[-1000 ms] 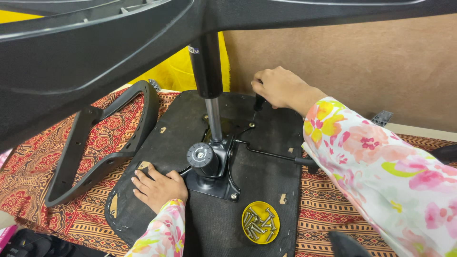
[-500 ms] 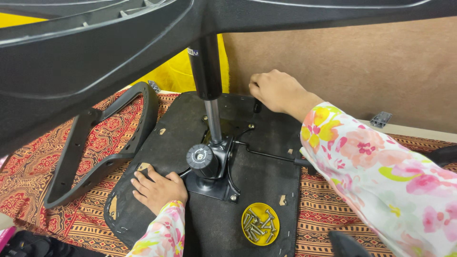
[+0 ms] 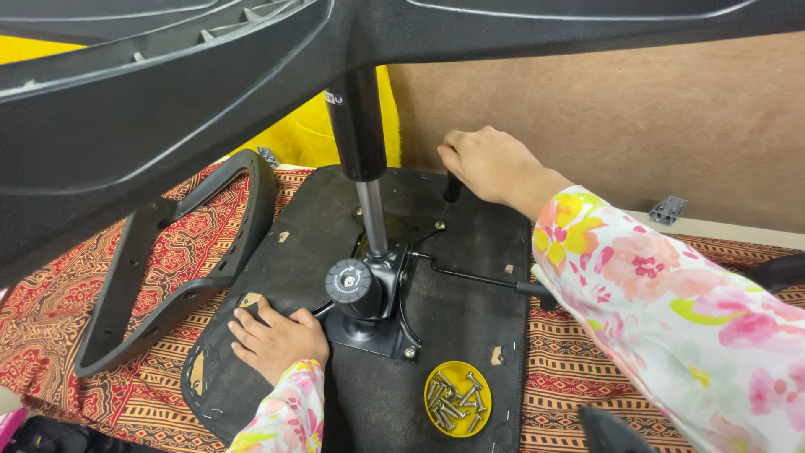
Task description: The person uses a screwdriver to tighten screws on the underside of an inverted chair seat, securing the central gas lift mechanism to the seat base. The person holds the seat steady with one hand while turning the screwdriver with the other.
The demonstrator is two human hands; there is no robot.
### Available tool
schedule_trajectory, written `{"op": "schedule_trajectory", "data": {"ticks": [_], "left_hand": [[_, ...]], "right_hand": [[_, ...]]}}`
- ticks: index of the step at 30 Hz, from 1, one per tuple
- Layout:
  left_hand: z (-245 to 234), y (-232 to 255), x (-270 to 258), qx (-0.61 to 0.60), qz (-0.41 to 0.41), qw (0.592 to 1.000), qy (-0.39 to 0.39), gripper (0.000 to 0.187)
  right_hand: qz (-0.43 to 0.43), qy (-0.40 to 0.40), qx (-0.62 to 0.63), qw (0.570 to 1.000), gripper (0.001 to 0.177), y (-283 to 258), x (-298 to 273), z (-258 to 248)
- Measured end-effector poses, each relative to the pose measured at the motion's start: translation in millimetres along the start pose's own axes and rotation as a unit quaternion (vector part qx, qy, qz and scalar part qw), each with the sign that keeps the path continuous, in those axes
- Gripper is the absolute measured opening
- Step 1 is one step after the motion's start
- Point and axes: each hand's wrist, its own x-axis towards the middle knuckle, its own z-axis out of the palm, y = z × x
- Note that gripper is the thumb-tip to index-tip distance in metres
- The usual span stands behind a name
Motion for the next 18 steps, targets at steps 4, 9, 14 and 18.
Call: {"op": "schedule_trajectory", "data": {"ticks": [4,9,14,18], "left_hand": [[-1.4,-0.1,1.0,0.003,0.001,1.000,-0.007,0.066],[-1.3,0.0,0.8,0.005,0.002,1.000,-0.002,0.065],[0.4,0.4,0.5,0.006,0.003,1.000,0.009,0.065],[-0.5,-0.2,0.6,0.007,0.004,1.000,0.003,0.065]], "right_hand": [[-0.006,0.007,0.024,1.000,0.039,10.4,5.7,2.9],[-0.175,0.127,0.095,0.972,0.040,11.9,8.8,16.4],[-0.020,0.023,0.033,0.999,0.042,-9.6,-2.4,1.9],[0.080,-0.040,0.024,0.996,0.047,-14.5,-4.5,-12.0]]}}
